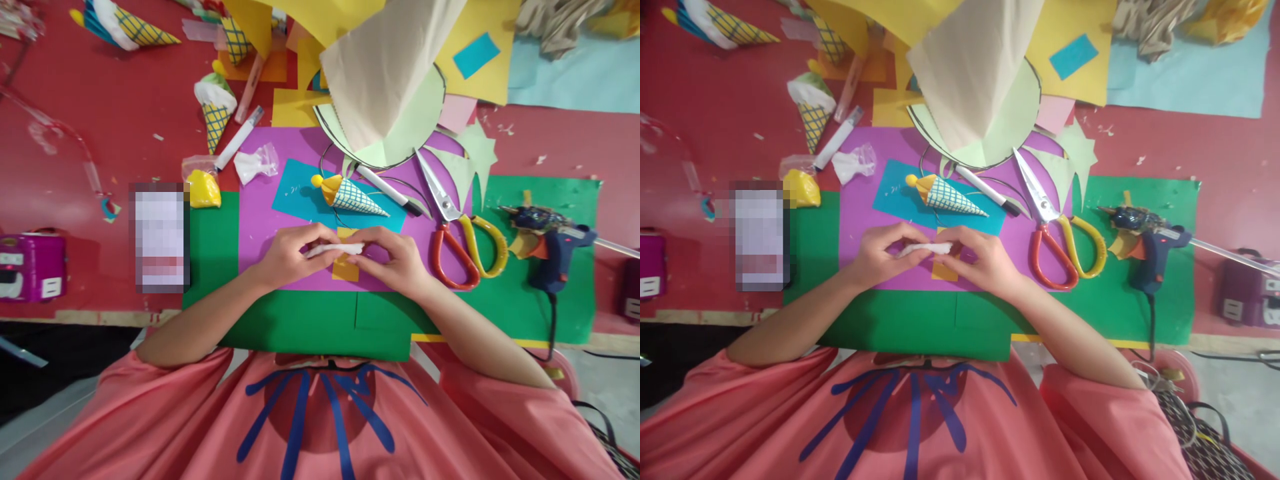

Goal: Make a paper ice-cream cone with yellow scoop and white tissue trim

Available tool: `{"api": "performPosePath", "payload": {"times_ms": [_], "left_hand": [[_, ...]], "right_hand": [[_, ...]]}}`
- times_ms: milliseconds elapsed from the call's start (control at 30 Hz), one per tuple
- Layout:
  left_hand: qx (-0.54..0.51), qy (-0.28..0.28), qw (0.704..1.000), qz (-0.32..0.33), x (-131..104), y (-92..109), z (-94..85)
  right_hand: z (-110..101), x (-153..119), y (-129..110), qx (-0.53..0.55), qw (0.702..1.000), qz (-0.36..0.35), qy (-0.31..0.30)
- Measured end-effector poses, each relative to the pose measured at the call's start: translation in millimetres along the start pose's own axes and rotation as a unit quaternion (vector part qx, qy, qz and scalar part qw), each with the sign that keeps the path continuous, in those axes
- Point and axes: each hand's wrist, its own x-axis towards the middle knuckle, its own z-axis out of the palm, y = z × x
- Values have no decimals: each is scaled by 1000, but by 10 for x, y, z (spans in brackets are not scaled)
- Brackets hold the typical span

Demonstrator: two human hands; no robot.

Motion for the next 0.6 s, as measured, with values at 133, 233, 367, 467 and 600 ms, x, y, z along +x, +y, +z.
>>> {"api": "performPosePath", "payload": {"times_ms": [133,233,367,467,600], "left_hand": [[-4,-41,999,-14,1,0,18],[-5,-31,999,12,8,-1,28],[-2,-9,999,31,16,5,24],[-9,-5,1000,17,15,5,15],[-19,-12,1000,-1,17,7,3]], "right_hand": [[-3,-6,-13,-17,1000,-7,-18],[-6,-22,-6,-21,1000,-11,-17],[-18,-36,-11,-19,1000,-9,2],[-27,-30,-9,6,1000,-6,5],[-23,-9,0,-7,1000,-23,3]]}}
